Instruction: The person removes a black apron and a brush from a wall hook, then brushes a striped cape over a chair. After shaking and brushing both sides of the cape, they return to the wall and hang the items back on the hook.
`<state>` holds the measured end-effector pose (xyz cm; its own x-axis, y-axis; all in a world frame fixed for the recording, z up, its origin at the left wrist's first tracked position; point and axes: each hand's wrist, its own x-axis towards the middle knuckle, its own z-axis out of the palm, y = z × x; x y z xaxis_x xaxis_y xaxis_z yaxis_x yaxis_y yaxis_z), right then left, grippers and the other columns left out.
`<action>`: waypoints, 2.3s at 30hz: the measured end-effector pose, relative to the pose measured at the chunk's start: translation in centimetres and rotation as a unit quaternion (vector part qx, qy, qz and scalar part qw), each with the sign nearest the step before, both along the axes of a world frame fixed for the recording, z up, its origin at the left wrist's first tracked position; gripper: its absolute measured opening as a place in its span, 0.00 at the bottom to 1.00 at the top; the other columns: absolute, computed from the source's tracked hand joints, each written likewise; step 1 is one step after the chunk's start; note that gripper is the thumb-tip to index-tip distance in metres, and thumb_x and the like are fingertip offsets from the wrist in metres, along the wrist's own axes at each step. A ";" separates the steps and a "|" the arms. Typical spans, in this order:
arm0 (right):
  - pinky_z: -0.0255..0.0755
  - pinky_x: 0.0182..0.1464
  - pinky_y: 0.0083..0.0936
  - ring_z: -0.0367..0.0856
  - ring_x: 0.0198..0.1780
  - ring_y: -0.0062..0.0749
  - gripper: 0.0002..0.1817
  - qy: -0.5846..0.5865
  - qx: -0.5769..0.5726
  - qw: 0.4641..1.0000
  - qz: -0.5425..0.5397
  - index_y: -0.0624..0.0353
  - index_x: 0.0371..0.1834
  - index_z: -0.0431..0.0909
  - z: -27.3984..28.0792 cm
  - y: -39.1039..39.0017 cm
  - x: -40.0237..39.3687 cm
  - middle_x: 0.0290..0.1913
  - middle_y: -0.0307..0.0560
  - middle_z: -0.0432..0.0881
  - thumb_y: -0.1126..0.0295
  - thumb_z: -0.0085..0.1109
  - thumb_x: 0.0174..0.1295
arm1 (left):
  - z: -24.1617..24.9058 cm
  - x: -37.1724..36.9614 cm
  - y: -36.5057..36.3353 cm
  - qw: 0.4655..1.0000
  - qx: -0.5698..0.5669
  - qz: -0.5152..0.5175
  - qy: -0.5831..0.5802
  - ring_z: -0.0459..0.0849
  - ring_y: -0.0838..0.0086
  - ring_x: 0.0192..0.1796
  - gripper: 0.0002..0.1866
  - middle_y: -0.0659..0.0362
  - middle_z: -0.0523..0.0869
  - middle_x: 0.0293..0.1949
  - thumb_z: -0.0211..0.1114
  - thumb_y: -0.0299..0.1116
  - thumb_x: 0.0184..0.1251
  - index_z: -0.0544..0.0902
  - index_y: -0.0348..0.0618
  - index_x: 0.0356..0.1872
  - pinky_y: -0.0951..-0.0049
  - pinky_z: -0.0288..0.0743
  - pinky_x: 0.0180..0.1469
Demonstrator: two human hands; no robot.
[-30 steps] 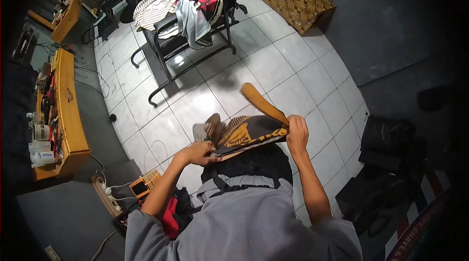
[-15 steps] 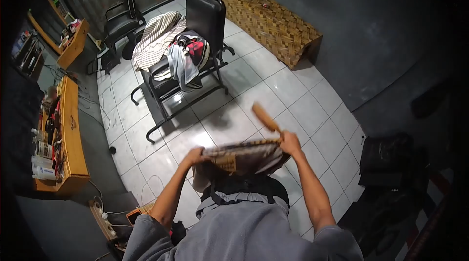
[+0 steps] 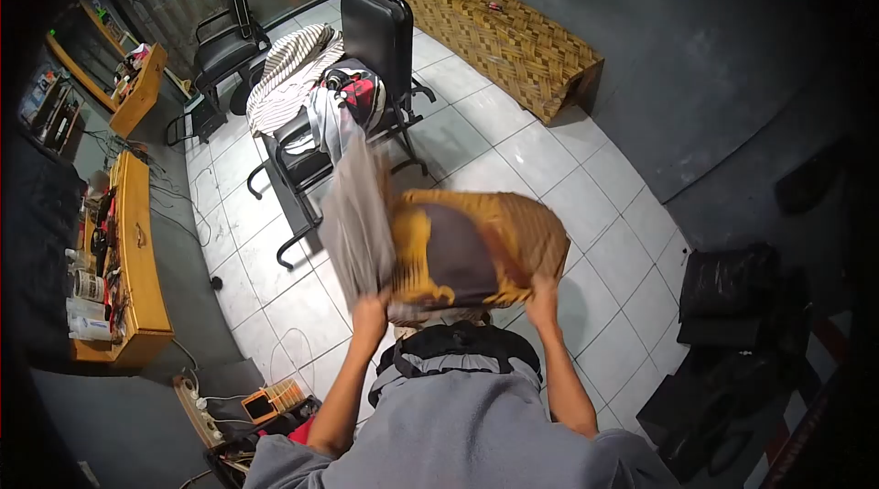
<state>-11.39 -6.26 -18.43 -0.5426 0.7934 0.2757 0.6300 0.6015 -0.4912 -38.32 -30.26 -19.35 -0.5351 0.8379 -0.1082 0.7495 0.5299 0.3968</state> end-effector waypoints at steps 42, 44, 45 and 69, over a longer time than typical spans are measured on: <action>0.68 0.38 0.41 0.75 0.36 0.58 0.08 0.048 -0.139 0.981 -0.125 0.62 0.28 0.70 3.8 6.4 1.8 0.28 0.63 0.75 0.82 0.44 0.45 | 2.6 -5.1 8.2 0.978 0.172 -0.025 -0.112 0.77 0.48 0.38 0.17 0.43 0.76 0.34 0.58 0.24 0.44 0.71 0.39 0.40 0.66 0.71 0.39; 0.69 0.40 0.33 0.77 0.38 0.45 0.08 0.167 -0.105 0.967 -0.161 0.63 0.31 0.70 10.0 7.9 0.2 0.32 0.57 0.77 0.83 0.43 0.48 | 10.5 -5.4 11.4 0.950 0.303 0.002 -0.077 0.76 0.53 0.34 0.16 0.46 0.74 0.30 0.62 0.25 0.45 0.69 0.39 0.38 0.71 0.70 0.38; 0.70 0.43 0.28 0.77 0.40 0.40 0.08 0.267 -0.052 0.951 -0.143 0.64 0.33 0.71 11.1 8.8 0.3 0.36 0.54 0.78 0.82 0.44 0.50 | 14.7 -5.2 12.3 0.939 0.337 0.012 -0.071 0.75 0.57 0.32 0.17 0.49 0.74 0.28 0.64 0.25 0.45 0.69 0.39 0.37 0.74 0.70 0.38; 0.70 0.34 0.37 0.78 0.33 0.51 0.07 -0.113 -0.244 0.961 -0.064 0.63 0.25 0.74 -3.3 3.8 6.1 0.26 0.60 0.77 0.77 0.46 0.42 | -0.7 -3.2 5.4 0.980 0.171 0.053 -0.083 0.78 0.49 0.30 0.08 0.43 0.78 0.26 0.58 0.22 0.43 0.73 0.34 0.29 0.61 0.71 0.32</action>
<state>-5.29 -2.43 -21.73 -0.4336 0.8627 -0.2604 0.8079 0.2441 -0.5364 -41.48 -24.85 -20.03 -0.6194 0.7813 0.0767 0.6081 0.4156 0.6763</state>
